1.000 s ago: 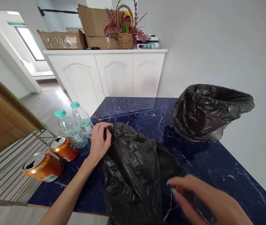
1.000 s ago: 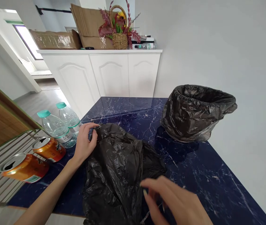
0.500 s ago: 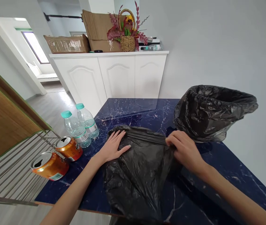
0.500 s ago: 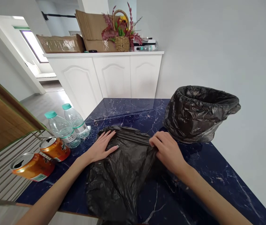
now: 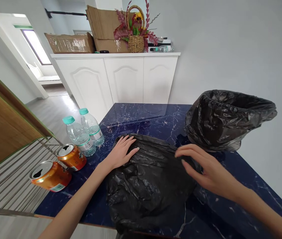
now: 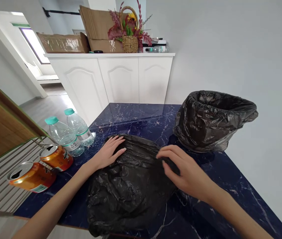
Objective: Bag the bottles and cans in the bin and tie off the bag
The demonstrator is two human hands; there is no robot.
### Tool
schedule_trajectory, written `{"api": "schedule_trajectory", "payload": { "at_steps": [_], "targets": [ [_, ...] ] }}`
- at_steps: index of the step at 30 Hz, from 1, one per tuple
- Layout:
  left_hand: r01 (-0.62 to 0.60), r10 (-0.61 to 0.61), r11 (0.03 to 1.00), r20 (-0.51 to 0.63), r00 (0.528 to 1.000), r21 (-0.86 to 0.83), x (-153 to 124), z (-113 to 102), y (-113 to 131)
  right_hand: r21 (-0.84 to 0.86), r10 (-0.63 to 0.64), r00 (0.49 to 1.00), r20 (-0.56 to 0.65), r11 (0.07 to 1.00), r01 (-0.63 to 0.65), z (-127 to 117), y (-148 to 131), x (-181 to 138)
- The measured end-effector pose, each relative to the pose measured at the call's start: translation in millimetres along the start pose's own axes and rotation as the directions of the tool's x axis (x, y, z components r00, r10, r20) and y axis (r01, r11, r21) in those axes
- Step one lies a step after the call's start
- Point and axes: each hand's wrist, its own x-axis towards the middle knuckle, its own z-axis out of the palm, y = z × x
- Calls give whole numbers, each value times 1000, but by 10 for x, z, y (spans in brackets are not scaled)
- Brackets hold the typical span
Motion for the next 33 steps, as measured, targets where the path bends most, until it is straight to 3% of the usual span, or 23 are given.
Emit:
{"api": "schedule_trajectory", "payload": {
  "at_steps": [4,8,12,15,17,19,21,23,27,33],
  "targets": [
    [19,-20,999,32,999,27,78,175,-32,-35,65,995,76,997,-63,611,-40,402],
    [38,-40,998,33,999,56,54,234,-140,-130,187,941,281,979,-156,1104,172,495],
    [29,-31,998,30,999,64,-6,193,-270,-150,228,917,326,971,-189,1147,371,433],
    [31,-32,997,10,999,71,-19,198,-312,-152,250,916,315,966,-211,1035,223,439],
    [38,-37,996,-11,999,82,-18,221,-310,-95,176,936,306,984,-154,970,-66,464],
    [38,-36,995,-25,999,94,-19,243,-298,40,-23,939,344,999,9,944,-432,474],
    [32,-29,994,-32,999,103,-28,254,-286,171,-167,896,412,980,104,973,-766,448],
    [29,-25,994,-36,999,106,-40,258,-283,253,-231,852,470,960,120,1059,-981,386],
    [31,-27,995,-47,999,93,-57,262,-302,266,-267,832,486,952,150,1270,-1050,211],
    [29,-25,998,-53,998,64,-61,249,-289,143,-381,866,324,924,354,1459,-982,-77]
  ]
}}
